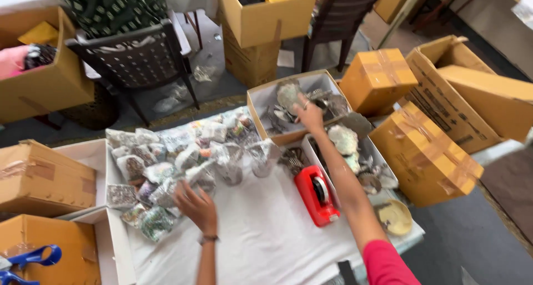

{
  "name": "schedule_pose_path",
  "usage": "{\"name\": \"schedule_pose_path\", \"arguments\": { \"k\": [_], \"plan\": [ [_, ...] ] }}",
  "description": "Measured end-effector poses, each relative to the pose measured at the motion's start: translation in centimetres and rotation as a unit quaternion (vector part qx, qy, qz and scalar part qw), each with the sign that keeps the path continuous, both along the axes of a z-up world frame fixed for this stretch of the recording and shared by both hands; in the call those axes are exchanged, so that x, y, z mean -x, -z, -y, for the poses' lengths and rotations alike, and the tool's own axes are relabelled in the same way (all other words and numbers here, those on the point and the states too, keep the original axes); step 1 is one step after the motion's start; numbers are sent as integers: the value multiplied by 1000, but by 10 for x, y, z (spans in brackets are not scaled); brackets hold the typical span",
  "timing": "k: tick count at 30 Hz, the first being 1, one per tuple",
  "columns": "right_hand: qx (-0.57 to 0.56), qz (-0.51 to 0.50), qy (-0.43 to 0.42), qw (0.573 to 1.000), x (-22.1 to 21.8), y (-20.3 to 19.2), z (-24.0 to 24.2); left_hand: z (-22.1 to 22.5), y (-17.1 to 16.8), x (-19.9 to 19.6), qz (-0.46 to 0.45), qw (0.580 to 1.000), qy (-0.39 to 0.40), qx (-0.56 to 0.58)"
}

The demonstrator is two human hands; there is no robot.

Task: The person wraps several silver-colored decorative items, including a small figurine and a leaf-shaped object, in bubble wrap. They use a red tape dispenser to secure the wrapping and place the finished items into a white box.

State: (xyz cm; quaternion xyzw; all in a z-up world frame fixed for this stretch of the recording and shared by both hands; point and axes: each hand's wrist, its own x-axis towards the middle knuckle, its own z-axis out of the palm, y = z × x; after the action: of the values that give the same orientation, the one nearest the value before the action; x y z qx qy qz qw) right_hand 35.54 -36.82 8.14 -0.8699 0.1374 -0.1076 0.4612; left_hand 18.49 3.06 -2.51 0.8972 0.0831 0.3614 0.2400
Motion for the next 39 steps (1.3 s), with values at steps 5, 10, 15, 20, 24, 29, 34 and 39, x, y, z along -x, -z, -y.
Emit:
{"name": "schedule_pose_path", "arguments": {
  "k": [5, 10, 15, 20, 24, 29, 34, 39],
  "plan": [
    [86, -114, 103, 984, -88, 43, 17, 43, 31, 105, -52, 991, 127, 0],
    [-108, -9, 83, 991, -53, 66, 16, 25, 134, 186, -87, 977, 167, 98],
    [-308, 84, -98, 943, 112, 48, -4, 26, 115, 192, -359, 709, 140, 590],
    [-393, -9, -205, 897, 275, 99, -32, 45, 12, 164, -386, 396, 251, 795],
    [-360, -100, -251, 893, 382, 146, -80, 51, 15, 182, -498, 367, 353, 702],
    [-445, -101, -207, 865, 482, 120, -91, 37, 190, 234, -422, 576, 226, 662],
    [-429, -136, -22, 893, 612, 299, -38, 26, 157, 240, -248, 717, 37, 650],
    [125, -178, 177, 960, 622, 295, 7, 16, 88, 246, -227, 856, 34, 463]
  ]
}}
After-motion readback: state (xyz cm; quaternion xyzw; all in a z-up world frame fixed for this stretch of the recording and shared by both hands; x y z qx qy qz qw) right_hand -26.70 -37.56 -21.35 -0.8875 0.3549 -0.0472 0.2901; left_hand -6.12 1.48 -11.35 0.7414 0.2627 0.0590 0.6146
